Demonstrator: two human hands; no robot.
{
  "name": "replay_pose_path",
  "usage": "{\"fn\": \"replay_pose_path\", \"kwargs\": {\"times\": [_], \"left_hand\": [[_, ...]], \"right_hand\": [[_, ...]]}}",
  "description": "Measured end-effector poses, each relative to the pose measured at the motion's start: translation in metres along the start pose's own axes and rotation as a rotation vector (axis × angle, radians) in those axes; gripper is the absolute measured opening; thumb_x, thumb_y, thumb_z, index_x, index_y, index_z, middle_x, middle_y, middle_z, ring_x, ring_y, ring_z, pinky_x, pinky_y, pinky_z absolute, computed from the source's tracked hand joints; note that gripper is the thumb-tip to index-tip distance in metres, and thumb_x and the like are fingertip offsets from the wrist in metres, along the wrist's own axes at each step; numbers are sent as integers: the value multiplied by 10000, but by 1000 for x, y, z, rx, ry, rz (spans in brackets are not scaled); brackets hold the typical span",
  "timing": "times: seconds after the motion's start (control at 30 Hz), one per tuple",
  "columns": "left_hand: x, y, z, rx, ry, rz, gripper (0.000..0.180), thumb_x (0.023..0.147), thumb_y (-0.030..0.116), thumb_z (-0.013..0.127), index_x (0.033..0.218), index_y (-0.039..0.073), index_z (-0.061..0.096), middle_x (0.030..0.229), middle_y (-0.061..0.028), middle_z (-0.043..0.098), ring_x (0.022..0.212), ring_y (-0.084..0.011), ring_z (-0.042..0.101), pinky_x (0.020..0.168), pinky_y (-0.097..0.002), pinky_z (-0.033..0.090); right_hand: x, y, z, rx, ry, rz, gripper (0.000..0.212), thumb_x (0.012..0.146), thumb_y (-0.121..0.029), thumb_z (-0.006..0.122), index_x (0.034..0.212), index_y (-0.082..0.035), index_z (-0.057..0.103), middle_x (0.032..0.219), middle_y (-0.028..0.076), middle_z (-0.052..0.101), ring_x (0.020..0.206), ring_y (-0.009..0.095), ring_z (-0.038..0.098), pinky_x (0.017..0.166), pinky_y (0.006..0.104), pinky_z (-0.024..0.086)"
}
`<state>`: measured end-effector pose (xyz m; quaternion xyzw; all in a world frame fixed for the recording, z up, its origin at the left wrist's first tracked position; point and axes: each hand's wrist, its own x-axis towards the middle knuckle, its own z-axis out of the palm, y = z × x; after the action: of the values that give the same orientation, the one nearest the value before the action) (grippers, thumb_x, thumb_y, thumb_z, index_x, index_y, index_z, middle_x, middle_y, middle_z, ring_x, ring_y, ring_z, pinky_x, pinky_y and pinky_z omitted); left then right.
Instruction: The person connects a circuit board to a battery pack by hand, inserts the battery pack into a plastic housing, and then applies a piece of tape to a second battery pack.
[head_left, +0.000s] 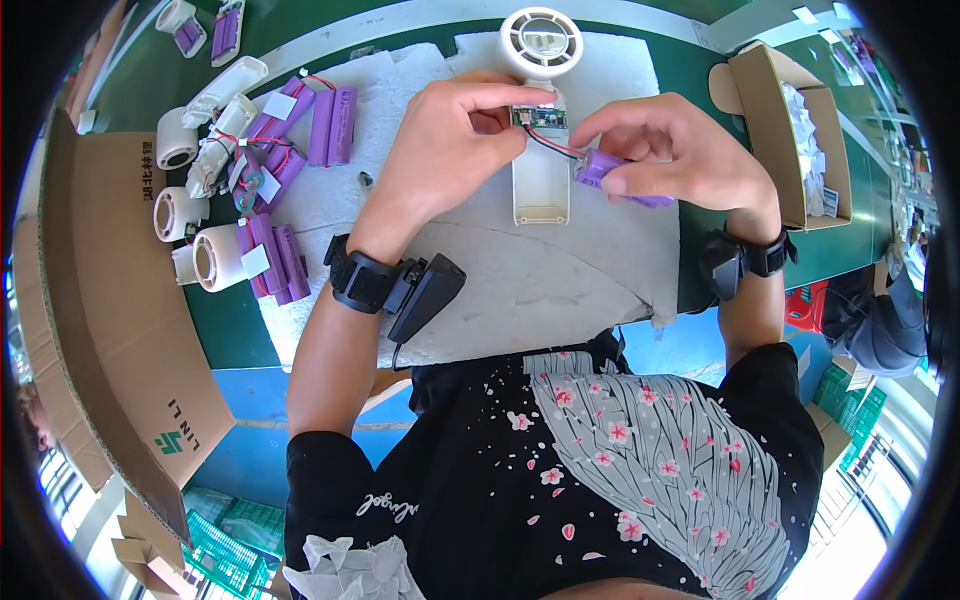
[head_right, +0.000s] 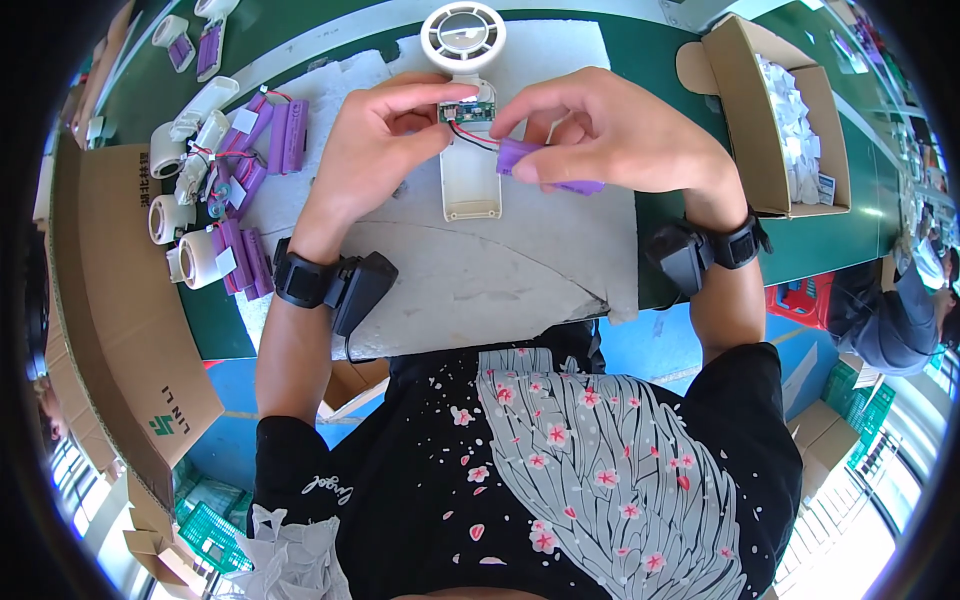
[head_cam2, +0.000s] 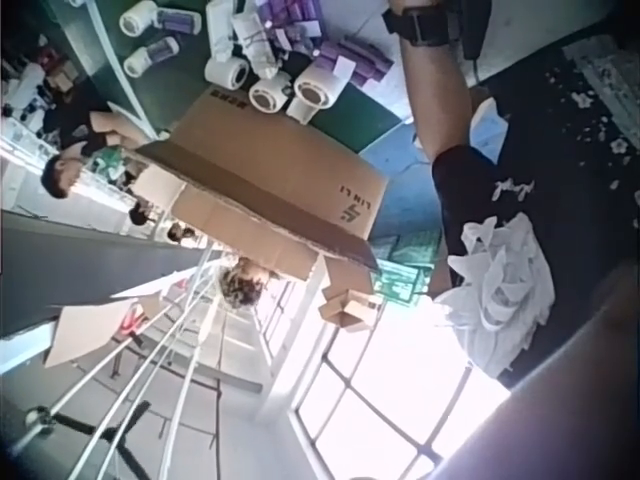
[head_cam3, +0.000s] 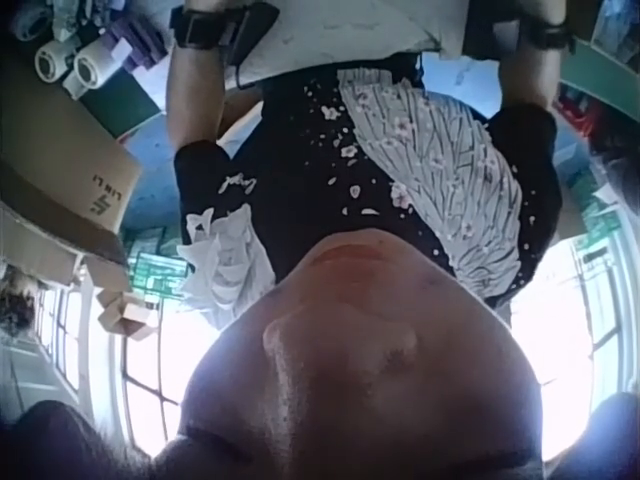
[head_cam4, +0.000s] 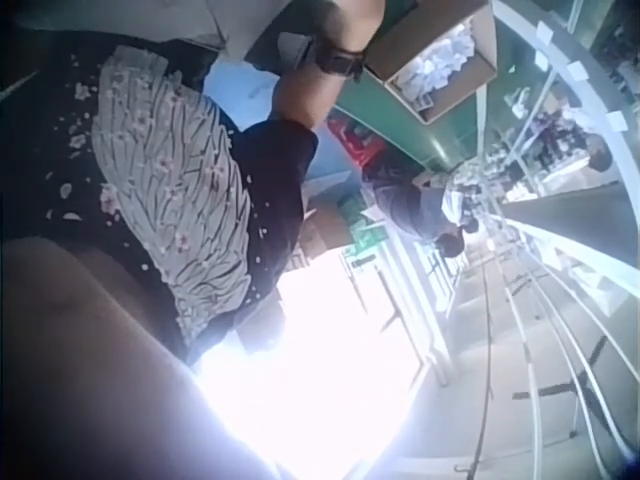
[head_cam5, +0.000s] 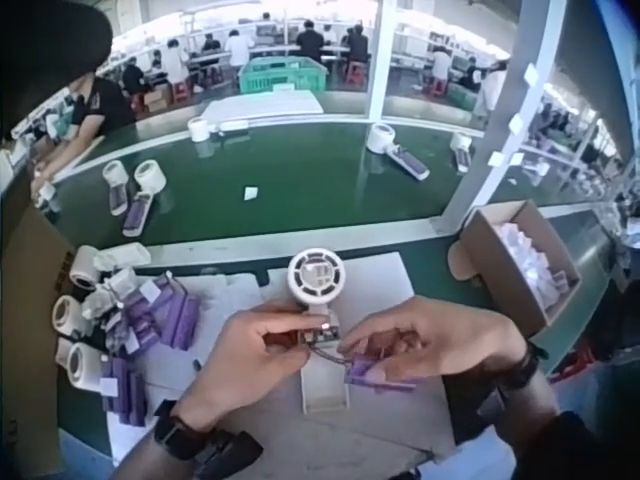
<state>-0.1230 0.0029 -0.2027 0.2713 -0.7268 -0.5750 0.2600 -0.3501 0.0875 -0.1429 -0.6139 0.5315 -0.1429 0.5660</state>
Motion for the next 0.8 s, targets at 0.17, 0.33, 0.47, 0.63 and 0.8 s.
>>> {"fn": "replay_pose_path", "kwargs": {"times": [0.17,0.33,0.47,0.63,0.8], "left_hand": [[0,-3,-1,70,97,46,358,759,8,646,1093,109,725,1022,-96,690,781,-154,662,738,-264,523],[0,-4,-2,170,127,96,352,745,50,720,1090,116,728,1029,-105,694,781,-165,682,726,-264,535],[-1,0,-2,293,120,148,331,736,76,748,1064,112,736,996,-106,698,740,-169,682,707,-269,543],[0,2,3,317,159,174,312,731,78,752,1041,109,744,969,-104,702,696,-170,682,677,-277,550],[-1,6,5,341,187,168,306,737,78,736,1042,99,742,974,-116,703,689,-155,678,676,-265,547]], "right_hand": [[-2,-3,1,359,-24,-65,537,877,-45,628,1377,-40,433,1025,122,616,681,174,668,654,248,538],[0,10,-2,551,-107,-132,764,775,-19,692,1442,-39,319,1124,127,568,762,206,686,707,277,551],[0,13,0,524,-182,-261,894,674,-41,762,1444,-30,308,1202,134,522,831,219,678,743,297,549],[1,9,-4,361,-68,-208,909,594,-105,827,1393,-26,402,1230,110,505,991,228,621,853,326,514],[1,14,-8,24,78,-361,815,576,-147,848,1313,-45,514,1229,73,523,1107,236,541,963,355,437]]}}
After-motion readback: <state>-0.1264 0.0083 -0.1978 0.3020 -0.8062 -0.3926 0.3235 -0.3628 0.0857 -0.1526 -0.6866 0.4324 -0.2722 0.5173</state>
